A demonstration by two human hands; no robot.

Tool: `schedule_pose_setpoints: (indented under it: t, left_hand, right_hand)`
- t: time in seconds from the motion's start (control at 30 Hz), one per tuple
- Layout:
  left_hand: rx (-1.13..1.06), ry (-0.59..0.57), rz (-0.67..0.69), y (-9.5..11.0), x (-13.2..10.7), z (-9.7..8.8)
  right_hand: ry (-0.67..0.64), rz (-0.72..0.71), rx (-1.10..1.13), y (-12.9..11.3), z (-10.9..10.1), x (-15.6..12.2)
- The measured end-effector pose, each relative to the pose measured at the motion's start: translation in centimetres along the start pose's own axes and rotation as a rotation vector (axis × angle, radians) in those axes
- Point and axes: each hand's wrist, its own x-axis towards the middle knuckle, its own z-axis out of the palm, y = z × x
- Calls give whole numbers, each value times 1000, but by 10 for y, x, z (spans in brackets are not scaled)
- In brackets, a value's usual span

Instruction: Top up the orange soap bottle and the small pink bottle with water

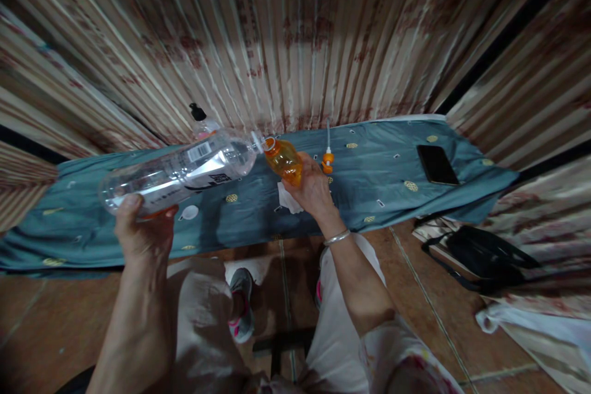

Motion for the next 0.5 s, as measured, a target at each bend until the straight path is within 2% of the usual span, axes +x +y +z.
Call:
schedule_pose_setpoints:
  t: [0.5]
  left_hand:
    - [-9,-4,-4,2,-1,1]
  right_hand:
    - [-13,1,15,1,-1,0]
